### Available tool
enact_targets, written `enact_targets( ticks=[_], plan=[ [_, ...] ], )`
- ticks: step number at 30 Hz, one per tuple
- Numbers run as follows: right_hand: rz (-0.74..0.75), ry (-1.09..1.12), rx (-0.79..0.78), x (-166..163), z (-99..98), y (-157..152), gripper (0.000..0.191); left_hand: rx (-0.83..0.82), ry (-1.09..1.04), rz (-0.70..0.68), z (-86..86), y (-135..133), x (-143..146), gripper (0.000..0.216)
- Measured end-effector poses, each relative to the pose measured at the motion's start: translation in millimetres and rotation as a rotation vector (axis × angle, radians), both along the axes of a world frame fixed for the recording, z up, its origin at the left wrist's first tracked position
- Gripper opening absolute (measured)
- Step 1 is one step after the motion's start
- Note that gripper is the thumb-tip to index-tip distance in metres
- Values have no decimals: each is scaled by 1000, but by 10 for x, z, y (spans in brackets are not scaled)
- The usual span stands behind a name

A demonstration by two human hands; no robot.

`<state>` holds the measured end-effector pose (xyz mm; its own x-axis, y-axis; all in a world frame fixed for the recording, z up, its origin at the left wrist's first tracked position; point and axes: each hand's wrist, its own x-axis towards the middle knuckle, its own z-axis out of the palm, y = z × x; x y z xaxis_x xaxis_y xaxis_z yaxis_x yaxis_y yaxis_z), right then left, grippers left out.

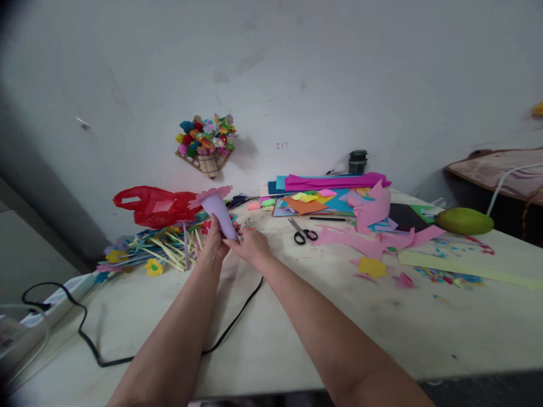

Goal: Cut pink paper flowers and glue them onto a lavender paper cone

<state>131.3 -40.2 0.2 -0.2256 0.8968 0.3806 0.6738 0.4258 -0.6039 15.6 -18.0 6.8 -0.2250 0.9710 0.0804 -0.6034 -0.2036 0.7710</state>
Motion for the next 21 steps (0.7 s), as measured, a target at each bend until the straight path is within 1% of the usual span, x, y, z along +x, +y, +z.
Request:
enact_targets(
  ticks=[3, 5, 6, 8, 9, 11, 13, 16, 17, 19, 20, 21],
  plan=[
    [-54, 229, 15, 57, 34, 47, 34, 18, -21, 58, 13, -23, -1, 47],
    [-80, 425, 16, 92, 71, 114, 29, 12, 10, 69, 21, -44, 1, 43],
    [-63, 538, -21, 105, 95, 151, 29, 9, 40, 64, 24, -53, 3, 42],
    [34, 779, -165, 118, 156, 218, 33, 16, 106, 43, 24, -66, 10, 45],
    [86, 892, -240, 119, 192, 247, 34, 29, 138, 31, 21, -69, 15, 48],
    [181, 1073, -330, 113, 268, 294, 34, 63, 195, 11, 11, -70, 24, 56],
    [252, 1162, -404, 110, 338, 333, 29, 95, 246, -7, -1, -66, 30, 61],
    [262, 1190, -442, 143, 408, 392, 16, 109, 306, -1, -16, -58, 28, 64],
    [267, 1196, -439, 172, 421, 410, 18, 108, 329, 10, -19, -55, 24, 64],
    [322, 1236, -434, 258, 439, 446, 24, 106, 386, 44, -22, -47, 12, 62],
    [350, 1286, -430, 316, 445, 462, 27, 114, 417, 68, -22, -42, 3, 61],
    [345, 1358, -413, 380, 449, 478, 30, 128, 446, 101, -20, -36, -7, 60]
  ],
)
